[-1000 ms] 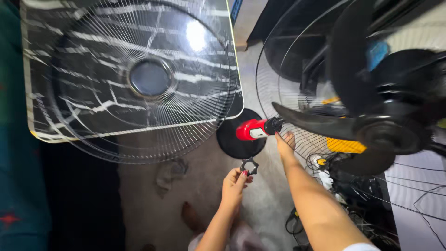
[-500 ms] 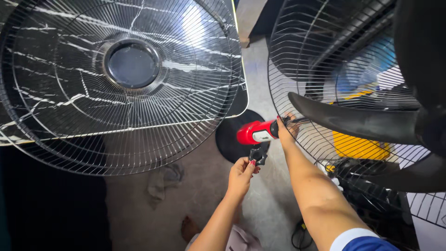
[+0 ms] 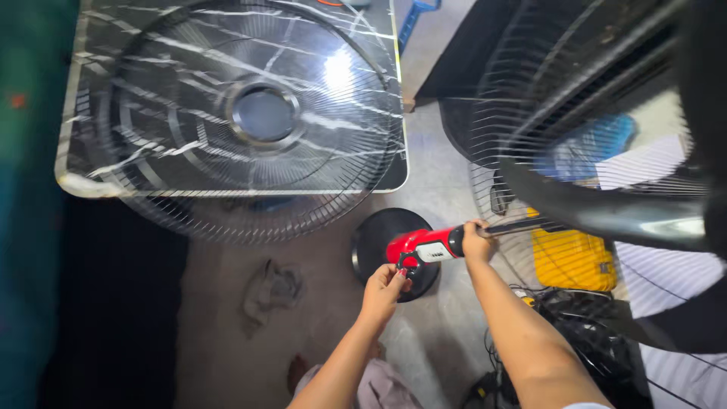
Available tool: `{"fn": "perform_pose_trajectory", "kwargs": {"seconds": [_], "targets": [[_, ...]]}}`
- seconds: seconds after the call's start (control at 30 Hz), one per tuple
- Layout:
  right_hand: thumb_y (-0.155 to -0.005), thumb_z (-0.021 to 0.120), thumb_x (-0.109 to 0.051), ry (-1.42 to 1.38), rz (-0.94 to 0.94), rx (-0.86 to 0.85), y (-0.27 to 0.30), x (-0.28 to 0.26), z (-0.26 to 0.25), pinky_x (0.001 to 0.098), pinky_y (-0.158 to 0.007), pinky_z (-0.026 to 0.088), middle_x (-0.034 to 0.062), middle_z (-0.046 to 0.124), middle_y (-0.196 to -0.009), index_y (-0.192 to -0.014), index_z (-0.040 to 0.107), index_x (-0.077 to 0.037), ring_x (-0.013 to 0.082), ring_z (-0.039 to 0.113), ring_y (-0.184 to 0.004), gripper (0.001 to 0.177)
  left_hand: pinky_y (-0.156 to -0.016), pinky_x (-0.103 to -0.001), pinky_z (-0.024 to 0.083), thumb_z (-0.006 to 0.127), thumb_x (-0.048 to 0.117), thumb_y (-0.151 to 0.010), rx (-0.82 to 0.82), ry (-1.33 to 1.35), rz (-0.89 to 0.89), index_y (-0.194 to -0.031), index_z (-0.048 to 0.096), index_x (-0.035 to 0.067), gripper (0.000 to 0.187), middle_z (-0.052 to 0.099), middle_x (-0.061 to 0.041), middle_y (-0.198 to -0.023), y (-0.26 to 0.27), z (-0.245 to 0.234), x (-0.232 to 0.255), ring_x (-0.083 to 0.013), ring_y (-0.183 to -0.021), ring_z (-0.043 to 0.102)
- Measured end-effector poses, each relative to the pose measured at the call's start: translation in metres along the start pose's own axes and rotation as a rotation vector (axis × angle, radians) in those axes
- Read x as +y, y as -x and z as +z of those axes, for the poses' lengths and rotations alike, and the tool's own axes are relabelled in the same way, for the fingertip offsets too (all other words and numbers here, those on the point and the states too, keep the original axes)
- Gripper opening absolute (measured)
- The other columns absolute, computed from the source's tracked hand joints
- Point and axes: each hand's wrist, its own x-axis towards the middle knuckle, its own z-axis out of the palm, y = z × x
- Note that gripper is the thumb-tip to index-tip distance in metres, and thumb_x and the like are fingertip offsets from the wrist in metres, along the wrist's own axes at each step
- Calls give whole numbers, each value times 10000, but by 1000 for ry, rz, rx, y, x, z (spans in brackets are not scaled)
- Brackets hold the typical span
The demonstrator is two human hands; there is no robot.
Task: The person reassembles a standing electric fan by hand. They attach the rear cage to the fan head, secure the front cage, and tighten the central hub nut to lock the blades and cages in place.
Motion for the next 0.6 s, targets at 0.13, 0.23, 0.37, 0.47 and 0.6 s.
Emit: {"fn": "perform_pose_trajectory", "kwargs": {"seconds": [0.13, 0.23, 0.37, 0.47, 0.6], "targets": [[-864, 751, -318, -76, -115, 12, 8, -37, -74, 428, -762, 551, 116, 742, -868, -860, 737, -123, 323, 712, -830, 196, -645, -252, 474, 635, 236, -980, 89, 28, 27, -1033, 672, 74, 175, 741, -22, -858, 54, -20, 10, -90, -754, 661], [-1004, 761, -404, 403, -123, -27, 21, -70, -130, 458, -729, 554, 200, 716, -802, -838, 707, -61, 369, 700, -765, 385, -652, -271, 514, 641, 215, -956, 236, 3, 39, -1025, 676, 62, 172, 748, -36, -842, 114, -45, 16, -103, -740, 676], [-844, 729, -336, -219, -3, -151, 56, -119, -204, 417, -689, 552, 149, 743, -823, -865, 745, -73, 305, 708, -748, 264, -714, -265, 536, 613, 201, -971, 419, 92, 54, -1022, 682, 38, 184, 736, -48, -854, 198, -79, 33, -107, -755, 662], [-894, 824, -344, 18, -10, -171, 74, -152, -232, 405, -702, 535, 146, 708, -807, -835, 702, 33, 232, 675, -776, 400, -718, -272, 511, 584, 180, -973, 485, 166, 71, -1033, 669, 46, 169, 726, -42, -866, 245, -90, 29, -110, -761, 652], [-870, 750, -203, -525, 52, -455, 115, -211, -250, 317, -740, 505, 31, 663, -901, -941, 718, -41, 137, 603, -829, 179, -731, -277, 525, 592, 153, -970, 607, 147, 214, -1022, 668, 41, 145, 720, -31, -862, 300, -116, 19, -101, -750, 636]]}}
